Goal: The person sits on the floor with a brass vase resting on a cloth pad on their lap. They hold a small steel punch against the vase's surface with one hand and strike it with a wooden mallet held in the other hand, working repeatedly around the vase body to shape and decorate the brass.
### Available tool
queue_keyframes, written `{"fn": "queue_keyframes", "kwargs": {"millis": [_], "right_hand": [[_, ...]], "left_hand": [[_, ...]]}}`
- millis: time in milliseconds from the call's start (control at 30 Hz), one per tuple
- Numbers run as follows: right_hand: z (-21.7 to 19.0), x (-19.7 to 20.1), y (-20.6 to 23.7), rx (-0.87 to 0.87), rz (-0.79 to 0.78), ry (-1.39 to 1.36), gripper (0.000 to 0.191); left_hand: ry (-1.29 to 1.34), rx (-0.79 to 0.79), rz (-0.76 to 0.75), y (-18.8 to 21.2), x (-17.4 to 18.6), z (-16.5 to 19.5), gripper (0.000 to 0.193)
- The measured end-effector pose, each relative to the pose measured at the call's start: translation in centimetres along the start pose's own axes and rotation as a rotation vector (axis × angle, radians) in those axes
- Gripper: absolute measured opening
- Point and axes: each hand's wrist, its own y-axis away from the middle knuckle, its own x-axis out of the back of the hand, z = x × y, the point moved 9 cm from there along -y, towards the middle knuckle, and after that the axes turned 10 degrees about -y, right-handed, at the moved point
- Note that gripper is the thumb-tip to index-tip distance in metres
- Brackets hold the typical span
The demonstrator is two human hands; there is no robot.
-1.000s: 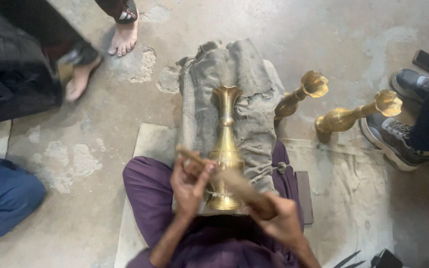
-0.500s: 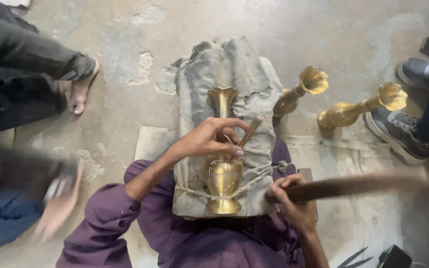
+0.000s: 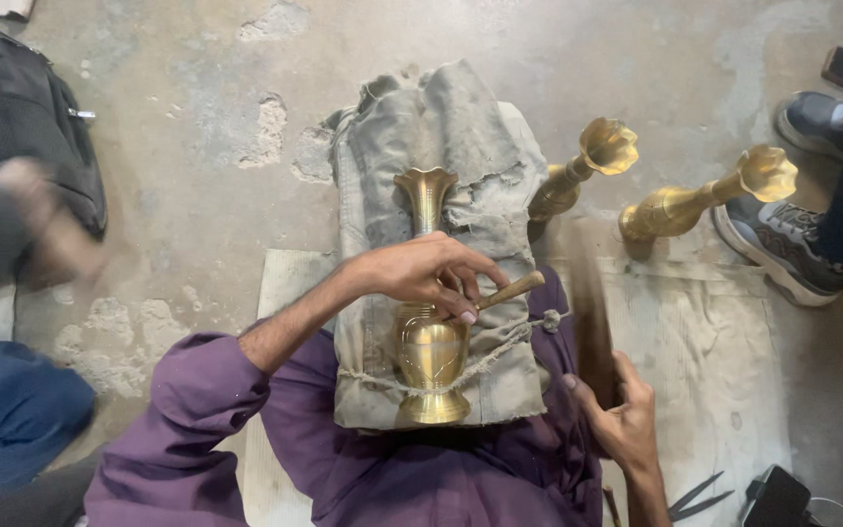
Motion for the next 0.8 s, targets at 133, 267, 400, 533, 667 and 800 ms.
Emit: {"fn": "queue_keyframes", "kwargs": {"millis": [133,267,400,533,667,800], "right_hand": [[1.1,0.1,-0.1,-0.091,0.027,0.012,0.035],[-0.7,-0.3,-0.6,0.050,0.001,-0.065,0.043],[-1.3,0.7,-0.9,-0.041,0.087,0.198,0.052],[-3.3,0.7,-1.1,0.142,0.081,0.238,0.058],[-2.8,1.8,-1.1,0.168,0.161,0.119,0.058],[-2.6,1.9,-1.1,0.205,0.106,0.211,0.064]], "left_hand": [[-0.052,-0.072,0.018,0.1,0.1,0.9,0.056],[-0.058,-0.026,-0.036,0.0,-0.2,1.0,0.056],[-0.069,-0.013,-0.040,-0.1,-0.3,1.2,0.058],[-0.141,0.018,-0.035,-0.1,-0.3,0.9,0.057],[-0.151,-0.017,-0.008,0.1,-0.3,1.2,0.057],[-0.162,-0.070,0.000,0.4,-0.3,1.8,0.057]]}}
